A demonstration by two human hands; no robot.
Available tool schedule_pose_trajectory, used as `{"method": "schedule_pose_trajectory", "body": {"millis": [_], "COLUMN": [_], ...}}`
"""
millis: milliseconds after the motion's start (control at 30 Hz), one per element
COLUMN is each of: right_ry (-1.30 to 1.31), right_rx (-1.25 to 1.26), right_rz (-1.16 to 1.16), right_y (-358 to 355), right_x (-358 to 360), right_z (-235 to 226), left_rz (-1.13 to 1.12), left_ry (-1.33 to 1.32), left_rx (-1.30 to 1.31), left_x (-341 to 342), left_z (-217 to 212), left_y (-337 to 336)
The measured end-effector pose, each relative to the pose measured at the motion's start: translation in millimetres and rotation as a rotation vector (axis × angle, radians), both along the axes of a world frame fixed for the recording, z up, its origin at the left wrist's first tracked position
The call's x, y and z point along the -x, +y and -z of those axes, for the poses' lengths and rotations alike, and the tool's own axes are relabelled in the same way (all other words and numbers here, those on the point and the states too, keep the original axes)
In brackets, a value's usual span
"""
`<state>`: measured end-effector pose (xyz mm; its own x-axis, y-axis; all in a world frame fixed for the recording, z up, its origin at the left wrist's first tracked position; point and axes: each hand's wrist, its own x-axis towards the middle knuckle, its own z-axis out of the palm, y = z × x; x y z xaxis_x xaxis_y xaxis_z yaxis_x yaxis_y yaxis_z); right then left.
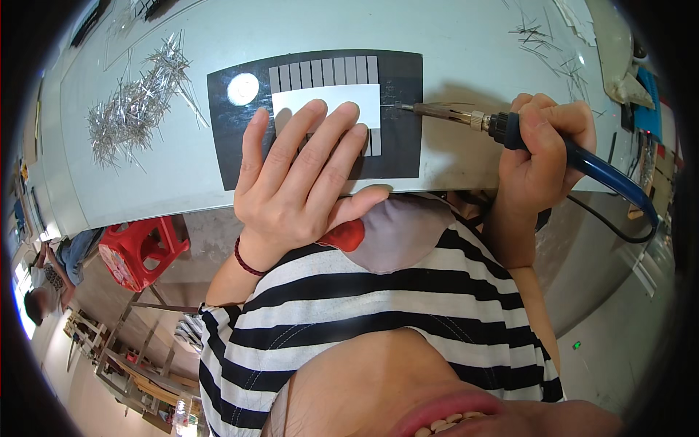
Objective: Soldering thin wires onto small electronic components on a workbench.
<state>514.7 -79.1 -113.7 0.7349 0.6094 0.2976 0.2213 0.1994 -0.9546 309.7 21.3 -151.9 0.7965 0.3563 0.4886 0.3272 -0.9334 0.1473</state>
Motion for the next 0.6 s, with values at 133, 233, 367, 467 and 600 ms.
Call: {"method": "schedule_pose_trajectory", "body": {"millis": [133, 233, 367, 467, 600], "right_ry": [0.017, 0.010, -0.002, 0.001, 0.004], "right_rx": [0.017, 0.020, 0.029, 0.039, 0.099], "right_rz": [-0.002, -0.001, 0.013, 0.021, 0.040], "right_y": [0.0, 0.3, 0.4, -0.6, 5.0], "right_x": [0.1, -0.9, -3.5, -3.3, 4.2], "right_z": [-0.5, -0.6, 0.3, -2.8, -11.0], "left_rz": [0.002, 0.008, 0.006, 0.005, 0.015], "left_ry": [-0.004, -0.004, 0.000, -0.005, -0.001], "left_rx": [0.006, 0.010, 0.009, 0.009, 0.027], "left_x": [-0.2, 0.1, 0.0, -0.3, -3.7], "left_z": [-0.4, 0.1, -0.7, -2.2, 3.9], "left_y": [-0.2, 0.8, 0.4, -0.3, 2.0]}}
